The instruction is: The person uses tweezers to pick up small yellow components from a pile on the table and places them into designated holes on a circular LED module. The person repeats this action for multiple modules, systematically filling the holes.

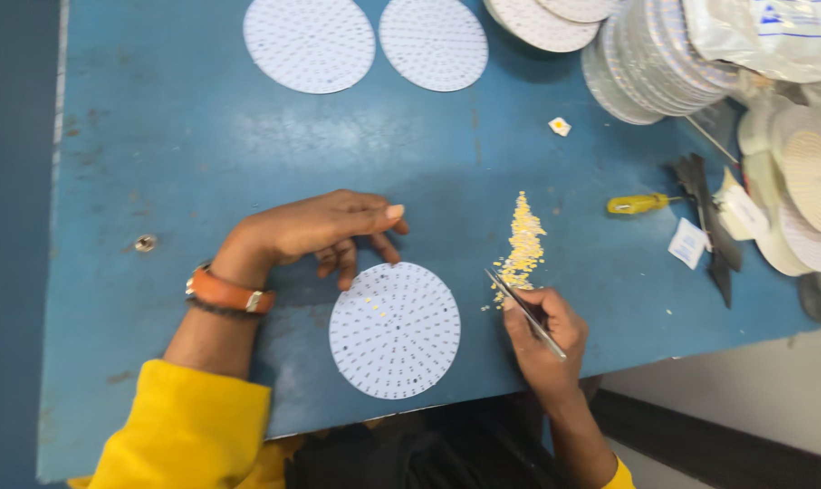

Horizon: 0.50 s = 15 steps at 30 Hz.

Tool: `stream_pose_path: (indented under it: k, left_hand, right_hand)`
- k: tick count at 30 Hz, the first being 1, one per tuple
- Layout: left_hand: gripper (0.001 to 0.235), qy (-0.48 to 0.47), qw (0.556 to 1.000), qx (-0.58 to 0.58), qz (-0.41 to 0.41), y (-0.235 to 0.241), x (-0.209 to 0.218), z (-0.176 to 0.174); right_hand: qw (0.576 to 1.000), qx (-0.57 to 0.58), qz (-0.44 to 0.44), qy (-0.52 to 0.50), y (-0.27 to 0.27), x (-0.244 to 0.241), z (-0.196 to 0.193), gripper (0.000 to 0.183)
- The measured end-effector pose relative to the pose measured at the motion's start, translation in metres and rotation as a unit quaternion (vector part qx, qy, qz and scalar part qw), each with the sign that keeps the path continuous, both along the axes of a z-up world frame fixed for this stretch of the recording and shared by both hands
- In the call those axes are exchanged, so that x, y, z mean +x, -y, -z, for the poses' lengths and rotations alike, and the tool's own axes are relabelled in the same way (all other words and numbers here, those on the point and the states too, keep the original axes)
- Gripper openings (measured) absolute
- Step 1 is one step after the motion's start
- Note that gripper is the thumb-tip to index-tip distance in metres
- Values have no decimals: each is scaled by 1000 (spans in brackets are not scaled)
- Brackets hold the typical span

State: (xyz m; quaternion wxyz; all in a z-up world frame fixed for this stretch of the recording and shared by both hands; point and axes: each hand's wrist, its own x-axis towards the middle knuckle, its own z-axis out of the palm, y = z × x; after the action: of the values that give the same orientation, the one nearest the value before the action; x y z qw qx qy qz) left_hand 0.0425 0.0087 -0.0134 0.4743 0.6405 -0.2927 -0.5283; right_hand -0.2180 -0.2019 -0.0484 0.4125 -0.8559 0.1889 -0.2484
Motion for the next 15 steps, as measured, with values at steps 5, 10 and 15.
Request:
stream_pose_path:
  k: [5, 10, 15]
  left_hand:
    - [81, -13, 1000, 13, 1, 0, -1, -1]
    - [82, -4, 1000, 15, 0, 0, -2, -3]
    - [82, 1, 1000, 16, -6, 0, -1, -2]
  right_hand:
    - [998, -44, 47, 1, 7, -6, 10, 16]
    - [995, -94, 42, 7, 3, -1, 4, 18]
    - [997, -57, 51, -5, 2, -2, 1, 17]
